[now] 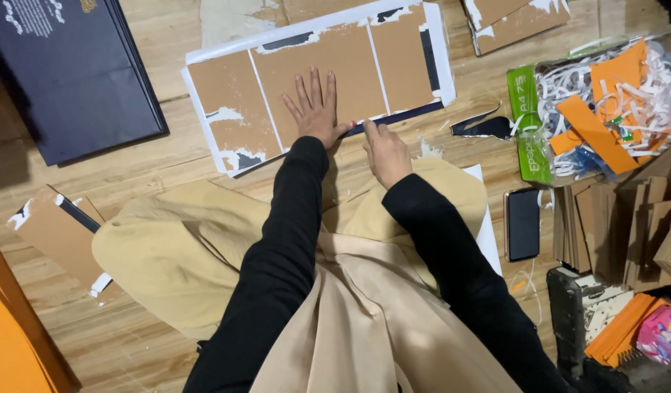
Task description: The person is assembling boxes by applying adhesive sheets to cardboard templates, pressing them down with a tool, and folding the edges.
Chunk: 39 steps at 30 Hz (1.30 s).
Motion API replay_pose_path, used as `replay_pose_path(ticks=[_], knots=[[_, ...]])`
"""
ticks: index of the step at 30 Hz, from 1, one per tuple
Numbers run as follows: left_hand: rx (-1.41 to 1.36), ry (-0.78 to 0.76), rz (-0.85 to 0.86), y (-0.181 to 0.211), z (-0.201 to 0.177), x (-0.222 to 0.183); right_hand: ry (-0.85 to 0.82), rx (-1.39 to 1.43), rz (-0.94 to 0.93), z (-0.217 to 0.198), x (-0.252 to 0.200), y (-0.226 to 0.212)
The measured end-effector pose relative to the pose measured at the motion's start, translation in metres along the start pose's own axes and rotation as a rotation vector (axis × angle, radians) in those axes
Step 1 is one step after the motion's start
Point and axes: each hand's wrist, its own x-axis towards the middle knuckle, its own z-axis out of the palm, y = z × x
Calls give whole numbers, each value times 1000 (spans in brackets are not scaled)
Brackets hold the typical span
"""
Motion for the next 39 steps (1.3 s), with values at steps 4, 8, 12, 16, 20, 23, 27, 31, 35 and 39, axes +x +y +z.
replay_pose_path(ticks=[4, 8, 12, 16, 20, 23, 27, 31, 35, 39], knots=[[-29, 3, 2, 0, -4, 1, 232, -119, 207, 38, 13, 84], [-52, -11, 7, 0, -4, 3, 185, 34, 503, -36, 22, 70], [-15, 12, 6, -1, 4, 5, 241, -12, 490, -20, 18, 62], [15, -1, -11, 1, 1, 3, 176, 53, 69, 58, 0, 34], [36, -3, 9, -6, 2, 4, -9, 87, 90, -13, 4, -45], [0, -7, 75, -28, -1, -5, 54, 35, 67, -13, 0, -41], [-118, -20, 23, -81, -31, -47, 42, 27, 99, -13, 0, -40], [-89, 3, -101, -107, -23, -62, 69, 18, 124, -6, -1, -42], [-125, -16, -102, -111, -14, -55, 92, 58, 182, 14, -4, -55], [-105, -34, -120, -115, -3, -45, 117, 51, -9, 43, -8, -99]])
